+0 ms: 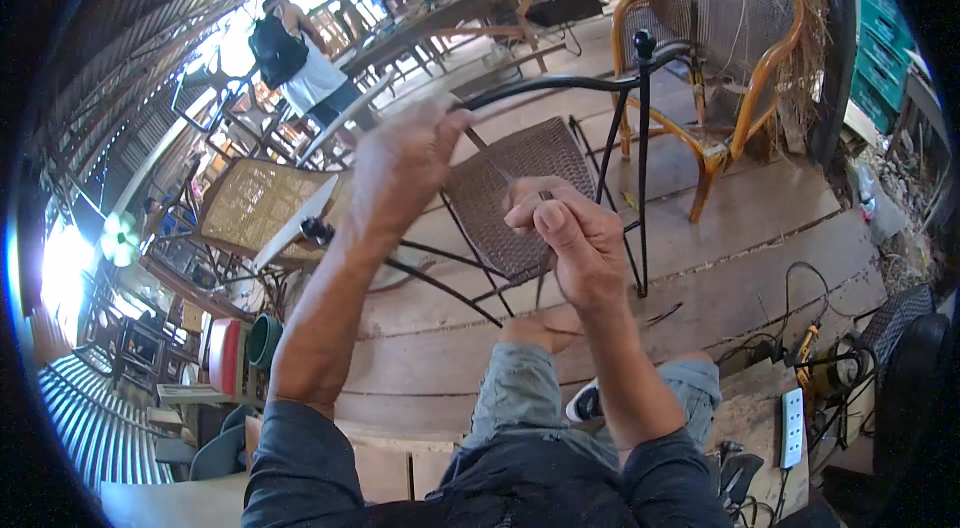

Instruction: Weaving synthetic rattan strips around a metal chair frame to form the seat and backrest.

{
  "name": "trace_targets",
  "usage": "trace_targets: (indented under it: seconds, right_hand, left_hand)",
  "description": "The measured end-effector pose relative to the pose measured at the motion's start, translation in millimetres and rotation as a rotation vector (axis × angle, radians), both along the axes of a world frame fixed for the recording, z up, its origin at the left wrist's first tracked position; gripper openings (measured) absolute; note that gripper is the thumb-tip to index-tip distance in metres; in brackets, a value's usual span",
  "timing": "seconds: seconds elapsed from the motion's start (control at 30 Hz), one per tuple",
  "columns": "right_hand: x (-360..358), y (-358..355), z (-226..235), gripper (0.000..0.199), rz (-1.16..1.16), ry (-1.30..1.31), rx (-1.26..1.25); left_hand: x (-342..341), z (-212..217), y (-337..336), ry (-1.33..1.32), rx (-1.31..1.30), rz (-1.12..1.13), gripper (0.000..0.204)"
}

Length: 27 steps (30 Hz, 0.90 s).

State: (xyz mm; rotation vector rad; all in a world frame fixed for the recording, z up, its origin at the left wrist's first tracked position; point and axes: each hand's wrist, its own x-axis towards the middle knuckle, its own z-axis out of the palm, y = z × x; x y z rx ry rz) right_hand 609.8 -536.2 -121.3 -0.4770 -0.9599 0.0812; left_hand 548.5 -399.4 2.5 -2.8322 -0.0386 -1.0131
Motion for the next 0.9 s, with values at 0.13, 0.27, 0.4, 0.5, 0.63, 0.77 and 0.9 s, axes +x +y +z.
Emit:
trace_targets:
  seconds: [0.13, 0.27, 0.4, 0.5, 0.63, 0.77, 0.9]
  right_hand:
    - [-18.0, -27.6, -31.2, 0.017, -0.189, -0.124, -0.383]
    - [-21.6, -71.3, 27.1, 0.017, -0.444, -0.606, -0.588]
    - [83.3, -55.5, 163.0, 0.020, -1.111, -0.630, -0.651]
    - [123.0, 32.4, 210.3, 0.032, -0.973, -0.758, -1.180]
    - [122.7, 53.3, 154.5, 0.032, -1.385, -0.861, -0.817]
    - [25.3, 13.5, 84.5, 0.025, -1.119, -0.215, -0.365]
    - [9.9, 38.2, 4.2, 0.024, -0.831, -0.201, -0.509]
  left_hand:
    - [-16.1, 3.5, 17.1, -0.044, -0.043, -0.106, 0.021]
    - [-17.5, -7.9, 14.3, -0.119, 0.203, -0.203, 0.028]
    - [-11.6, -19.7, 9.0, -0.327, 0.285, -0.199, 0.034]
    - [2.5, -14.8, -15.5, -0.289, 0.092, -0.118, 0.038]
    - [6.3, -13.3, -5.6, -0.265, 0.132, -0.217, 0.021]
    - [-5.4, 19.3, 14.2, 0.012, -0.105, -0.170, 0.024]
    - [9.4, 47.8, 15.3, 0.724, -0.965, -0.298, 0.031]
